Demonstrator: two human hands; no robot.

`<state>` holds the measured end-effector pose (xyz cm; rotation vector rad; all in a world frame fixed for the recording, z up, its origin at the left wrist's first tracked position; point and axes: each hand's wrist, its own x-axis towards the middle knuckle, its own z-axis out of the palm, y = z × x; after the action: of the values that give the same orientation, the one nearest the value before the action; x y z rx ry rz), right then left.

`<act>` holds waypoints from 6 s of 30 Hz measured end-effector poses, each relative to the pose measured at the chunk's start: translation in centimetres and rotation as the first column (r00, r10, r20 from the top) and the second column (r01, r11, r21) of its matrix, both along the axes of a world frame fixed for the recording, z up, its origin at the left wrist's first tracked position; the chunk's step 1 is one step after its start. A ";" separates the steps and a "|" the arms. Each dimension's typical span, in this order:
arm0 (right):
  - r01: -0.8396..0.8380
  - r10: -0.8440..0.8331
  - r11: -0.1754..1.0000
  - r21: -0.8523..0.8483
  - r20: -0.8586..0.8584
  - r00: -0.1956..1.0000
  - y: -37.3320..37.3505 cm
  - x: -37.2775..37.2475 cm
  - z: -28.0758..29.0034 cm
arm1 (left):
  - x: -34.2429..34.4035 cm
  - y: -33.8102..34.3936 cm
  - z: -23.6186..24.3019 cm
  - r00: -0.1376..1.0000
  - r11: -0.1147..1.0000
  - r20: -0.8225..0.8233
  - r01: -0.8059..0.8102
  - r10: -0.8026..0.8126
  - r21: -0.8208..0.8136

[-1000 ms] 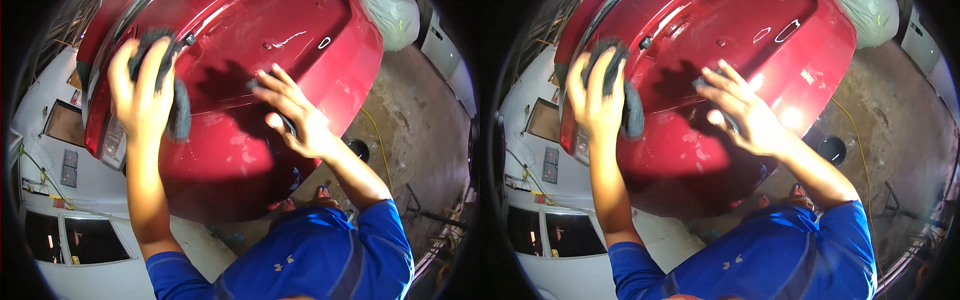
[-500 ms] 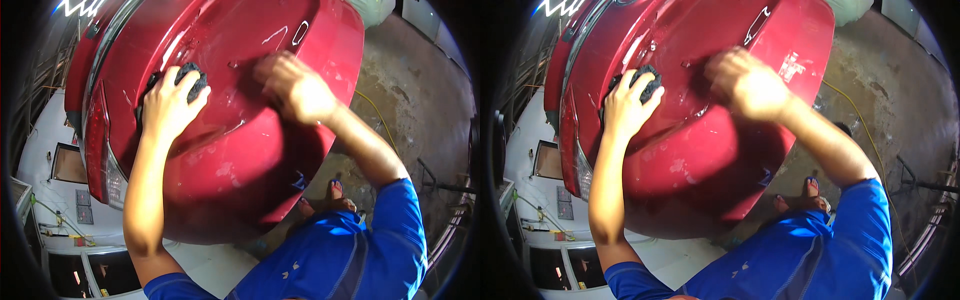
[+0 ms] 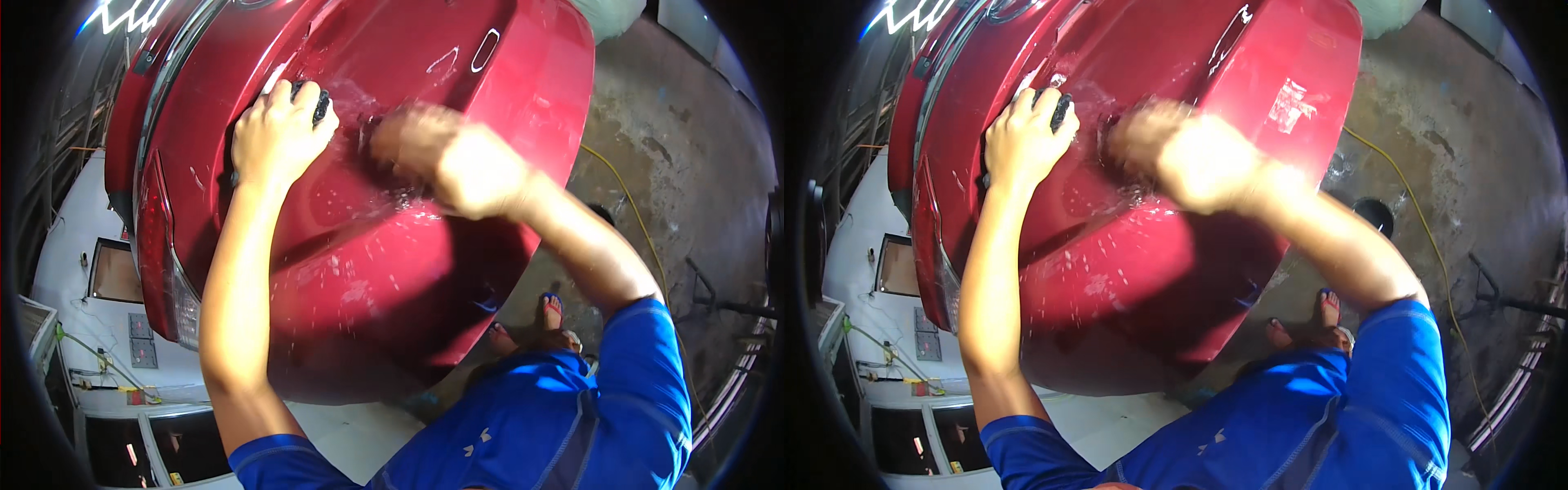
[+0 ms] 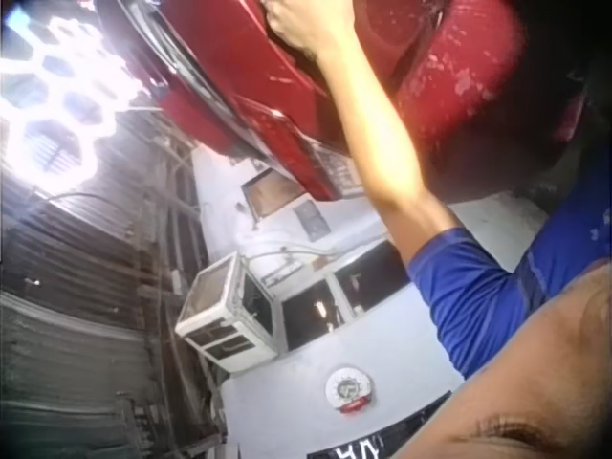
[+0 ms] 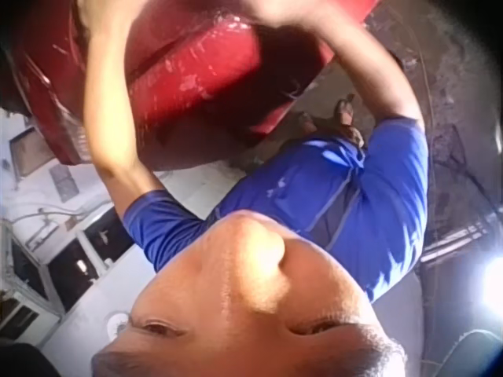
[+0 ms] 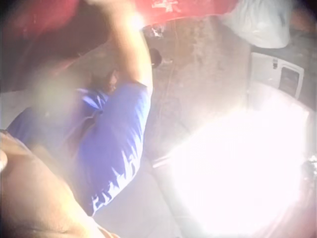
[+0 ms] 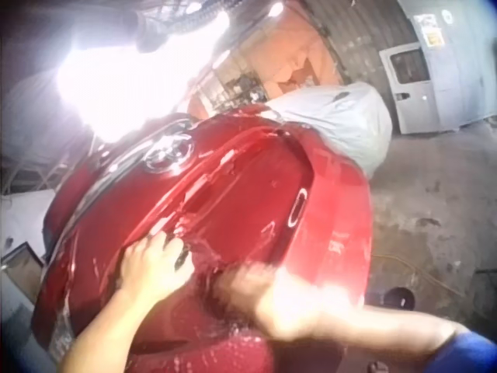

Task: The person sands the surface of a red car bumper by hand using a small sanding block and water. They alternate between sanding the damaged areas and wiping the surface with a black cloth to check the progress.

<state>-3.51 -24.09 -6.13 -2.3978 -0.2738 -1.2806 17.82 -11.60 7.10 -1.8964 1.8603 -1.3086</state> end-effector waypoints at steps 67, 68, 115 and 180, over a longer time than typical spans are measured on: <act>-0.229 0.061 0.900 -0.371 -0.412 0.909 0.8 0.5 1.5 | -2.2 10.5 -1.0 0.997 0.938 -0.037 0.053 -0.069 -0.343; -0.228 0.076 0.905 -0.360 -0.390 0.918 0.8 1.1 1.8 | -2.5 10.4 -0.9 0.998 0.936 -0.044 0.036 -0.054 -0.350; -0.050 0.186 0.920 -0.388 0.323 0.928 3.6 3.2 3.8 | -2.5 11.2 1.3 0.222 0.937 -0.975 0.343 -0.011 0.067; -0.365 0.552 0.541 0.757 0.008 0.834 1.2 0.5 3.4 | -6.1 9.3 -0.6 0.929 0.992 -0.350 0.107 -0.121 -0.060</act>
<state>-3.03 -22.87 -2.75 -1.5744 -0.2374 -0.6464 11.72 -2.29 6.48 -2.1946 2.1559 -1.0968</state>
